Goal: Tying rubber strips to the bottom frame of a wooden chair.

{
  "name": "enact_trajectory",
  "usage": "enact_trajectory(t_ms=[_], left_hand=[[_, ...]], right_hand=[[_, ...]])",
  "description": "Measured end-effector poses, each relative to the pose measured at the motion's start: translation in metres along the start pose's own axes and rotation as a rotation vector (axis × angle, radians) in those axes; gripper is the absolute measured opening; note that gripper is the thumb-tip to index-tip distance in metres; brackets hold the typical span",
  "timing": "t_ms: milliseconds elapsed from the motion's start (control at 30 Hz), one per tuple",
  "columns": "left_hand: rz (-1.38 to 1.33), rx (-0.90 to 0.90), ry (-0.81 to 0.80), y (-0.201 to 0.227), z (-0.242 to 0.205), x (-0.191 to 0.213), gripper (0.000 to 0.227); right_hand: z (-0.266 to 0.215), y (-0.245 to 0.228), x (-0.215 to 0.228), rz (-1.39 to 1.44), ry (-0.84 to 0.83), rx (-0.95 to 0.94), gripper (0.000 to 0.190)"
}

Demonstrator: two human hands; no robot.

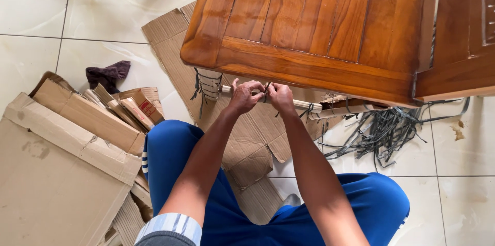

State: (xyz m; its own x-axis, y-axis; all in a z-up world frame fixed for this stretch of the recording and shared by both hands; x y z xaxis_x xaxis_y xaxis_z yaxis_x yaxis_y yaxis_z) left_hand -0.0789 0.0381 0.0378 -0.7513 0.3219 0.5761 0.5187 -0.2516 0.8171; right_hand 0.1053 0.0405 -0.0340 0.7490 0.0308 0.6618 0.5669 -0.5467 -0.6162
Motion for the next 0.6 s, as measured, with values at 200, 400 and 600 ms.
enact_trajectory(t_ms=[200,400,600], left_hand=[[0.070,-0.052,-0.046,0.003,-0.004,-0.005,0.006],[0.151,-0.051,-0.084,-0.009,-0.001,-0.017,0.007],[0.167,-0.038,-0.063,-0.009,0.001,-0.019,0.009]], right_hand=[[-0.008,-0.025,0.021,-0.125,-0.047,0.088,0.042],[-0.018,-0.017,0.017,0.575,-0.277,-0.313,0.047],[-0.122,-0.044,0.046,0.622,0.268,0.031,0.051]])
Point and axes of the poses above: each hand's wrist, its own z-axis towards the middle knuckle, its own x-axis out of the back of the hand, y = z × x, the point moved 4 cm from there along z, towards the middle knuckle, and after that the axes turned 6 degrees about -x, right-handed, at the moved point
